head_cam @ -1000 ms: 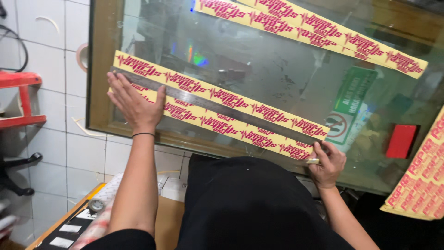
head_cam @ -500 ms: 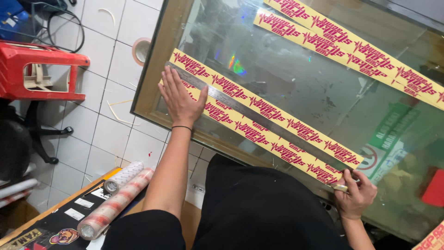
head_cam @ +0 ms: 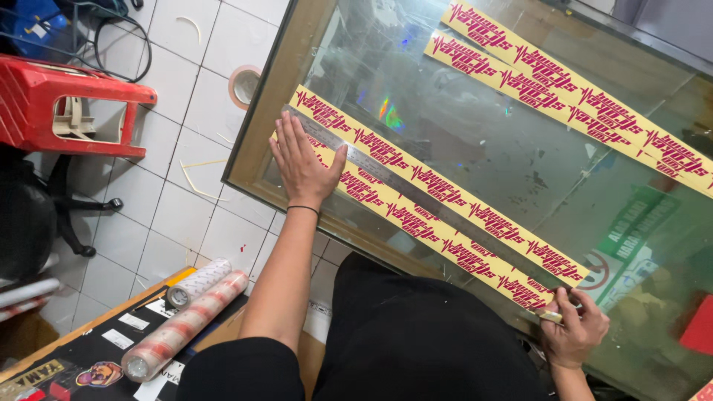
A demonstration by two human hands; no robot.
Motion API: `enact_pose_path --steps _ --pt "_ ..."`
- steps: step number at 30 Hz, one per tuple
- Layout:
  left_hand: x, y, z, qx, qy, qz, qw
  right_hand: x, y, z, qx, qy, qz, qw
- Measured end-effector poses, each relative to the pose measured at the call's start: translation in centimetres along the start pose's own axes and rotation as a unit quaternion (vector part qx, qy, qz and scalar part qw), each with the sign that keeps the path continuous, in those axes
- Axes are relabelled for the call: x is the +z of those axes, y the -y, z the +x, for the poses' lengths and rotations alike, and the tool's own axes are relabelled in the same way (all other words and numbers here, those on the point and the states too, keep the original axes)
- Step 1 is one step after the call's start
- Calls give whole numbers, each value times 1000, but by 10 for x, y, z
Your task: The person places a sheet of yellow stickers with red text onto a glass surface. They use a metal ruler and a utility knife to cut the sheet into strips. The person then separates the strips and continues cutting them into smaller pieces.
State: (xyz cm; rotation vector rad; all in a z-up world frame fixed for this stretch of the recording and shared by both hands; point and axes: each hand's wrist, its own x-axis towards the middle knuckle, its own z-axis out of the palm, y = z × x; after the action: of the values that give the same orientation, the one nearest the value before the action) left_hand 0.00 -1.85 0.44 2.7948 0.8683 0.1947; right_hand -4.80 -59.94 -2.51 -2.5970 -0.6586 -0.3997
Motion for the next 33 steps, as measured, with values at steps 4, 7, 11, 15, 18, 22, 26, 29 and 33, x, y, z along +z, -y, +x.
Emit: enact_pose_path --steps 4,7,11,15,18,22,26,29,33 --pt "0 -1 -2 0 2 -2 1000 1 -5 -3 -13 -6 19 1000" --pt "-1 0 -1 3 4 1 1000 0 -1 0 -7 -2 27 1000" --pt "1 1 0 4 -8 2 1000 3 -6 -2 -16 -4 14 1000" --pt "4 3 0 4 -10 5 1000 3 -4 -1 -12 -2 7 1000" --pt "4 4 1 -1 18 8 1000 3 -6 -4 -11 -6 17 1000" --pt "-4 5 6 -15 72 -12 997 3 -5 -6 -15 -3 -19 1000" --pt "-7 4 5 -26 121 13 992 0 -5 -7 -12 6 -14 1000" --pt "-8 4 8 -21 124 28 992 -3 -8 -7 12 26 -2 1000" --pt "-9 3 7 -24 138 36 989 -24 -3 6 158 88 -7 983"
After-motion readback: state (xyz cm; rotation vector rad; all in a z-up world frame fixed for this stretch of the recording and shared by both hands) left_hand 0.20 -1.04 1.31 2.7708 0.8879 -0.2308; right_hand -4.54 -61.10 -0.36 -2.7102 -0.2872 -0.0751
